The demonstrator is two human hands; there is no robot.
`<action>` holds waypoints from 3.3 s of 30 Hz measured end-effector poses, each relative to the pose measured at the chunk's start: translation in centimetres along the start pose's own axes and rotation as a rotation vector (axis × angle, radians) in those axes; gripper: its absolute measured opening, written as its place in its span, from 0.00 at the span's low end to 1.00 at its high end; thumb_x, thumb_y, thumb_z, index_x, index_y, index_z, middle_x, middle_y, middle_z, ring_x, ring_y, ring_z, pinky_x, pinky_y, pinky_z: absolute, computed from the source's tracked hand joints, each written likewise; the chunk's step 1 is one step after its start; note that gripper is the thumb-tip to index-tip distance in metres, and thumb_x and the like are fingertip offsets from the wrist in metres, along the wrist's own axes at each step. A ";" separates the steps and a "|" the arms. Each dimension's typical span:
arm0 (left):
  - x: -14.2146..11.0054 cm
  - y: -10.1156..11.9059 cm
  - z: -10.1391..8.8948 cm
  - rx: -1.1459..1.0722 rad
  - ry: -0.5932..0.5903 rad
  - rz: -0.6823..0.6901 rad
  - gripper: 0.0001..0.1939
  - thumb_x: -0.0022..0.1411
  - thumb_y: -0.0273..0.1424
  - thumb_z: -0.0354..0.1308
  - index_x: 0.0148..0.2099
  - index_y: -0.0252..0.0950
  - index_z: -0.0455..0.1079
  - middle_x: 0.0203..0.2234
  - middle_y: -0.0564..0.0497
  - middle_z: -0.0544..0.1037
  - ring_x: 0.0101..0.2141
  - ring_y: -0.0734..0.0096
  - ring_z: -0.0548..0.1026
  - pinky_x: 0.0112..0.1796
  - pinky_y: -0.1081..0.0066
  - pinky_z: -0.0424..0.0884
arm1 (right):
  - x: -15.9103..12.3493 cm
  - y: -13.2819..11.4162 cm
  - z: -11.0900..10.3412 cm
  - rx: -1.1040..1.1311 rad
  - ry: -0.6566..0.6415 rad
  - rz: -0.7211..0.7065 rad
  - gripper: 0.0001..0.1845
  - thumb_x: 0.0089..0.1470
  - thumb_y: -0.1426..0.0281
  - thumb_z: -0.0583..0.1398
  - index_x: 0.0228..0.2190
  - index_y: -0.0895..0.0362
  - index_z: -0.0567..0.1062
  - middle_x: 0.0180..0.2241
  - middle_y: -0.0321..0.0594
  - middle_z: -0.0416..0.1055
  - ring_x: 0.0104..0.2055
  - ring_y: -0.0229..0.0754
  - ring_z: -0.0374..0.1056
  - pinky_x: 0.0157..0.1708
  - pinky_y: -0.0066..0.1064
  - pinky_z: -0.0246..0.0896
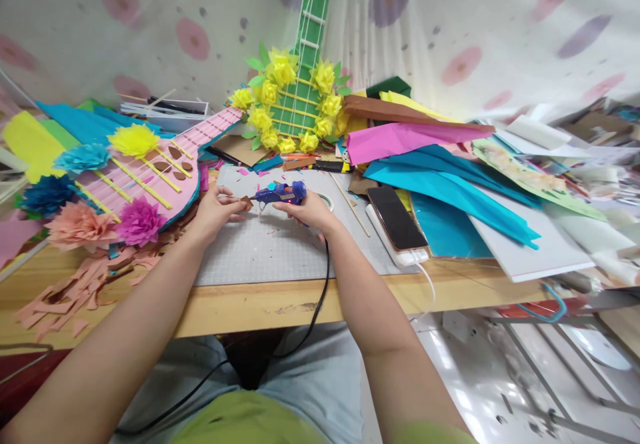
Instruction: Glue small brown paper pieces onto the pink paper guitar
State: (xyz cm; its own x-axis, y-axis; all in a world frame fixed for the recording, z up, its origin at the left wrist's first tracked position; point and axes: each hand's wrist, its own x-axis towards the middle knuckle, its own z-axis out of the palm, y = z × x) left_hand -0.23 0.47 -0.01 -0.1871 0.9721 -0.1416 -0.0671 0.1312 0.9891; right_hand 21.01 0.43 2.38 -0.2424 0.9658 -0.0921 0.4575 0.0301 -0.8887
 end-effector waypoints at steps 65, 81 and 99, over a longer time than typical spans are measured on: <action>-1.3 1.3 -1.0 -0.160 -0.319 -0.179 0.21 0.46 0.20 0.65 0.37 0.36 0.58 0.24 0.49 0.79 0.28 0.67 0.79 0.26 0.72 0.73 | 0.7 0.2 1.3 0.123 0.459 -0.365 0.12 0.48 0.60 0.60 0.31 0.54 0.66 0.27 0.35 0.67 0.30 0.38 0.66 0.34 0.34 0.65; -1.7 1.6 -0.5 -0.029 -0.380 -0.154 0.20 0.45 0.23 0.67 0.38 0.36 0.61 0.23 0.54 0.76 0.27 0.70 0.77 0.24 0.73 0.72 | 0.8 0.5 3.8 0.560 -0.205 0.038 0.21 0.36 0.66 0.69 0.33 0.56 0.67 0.24 0.32 0.74 0.26 0.34 0.70 0.27 0.26 0.65; -1.9 1.8 -0.3 -0.009 -0.370 -0.123 0.17 0.46 0.23 0.64 0.38 0.36 0.62 0.23 0.54 0.76 0.27 0.72 0.76 0.26 0.72 0.73 | 0.9 0.5 4.1 0.574 -0.179 0.077 0.21 0.33 0.67 0.70 0.29 0.56 0.66 0.22 0.32 0.73 0.24 0.34 0.70 0.28 0.28 0.67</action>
State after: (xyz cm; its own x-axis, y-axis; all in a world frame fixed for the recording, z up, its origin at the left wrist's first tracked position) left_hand -0.30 -1.23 2.03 0.1889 0.9539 -0.2331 -0.0763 0.2509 0.9650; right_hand 17.56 0.30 0.02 -0.3899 0.8998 -0.1957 -0.0431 -0.2301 -0.9722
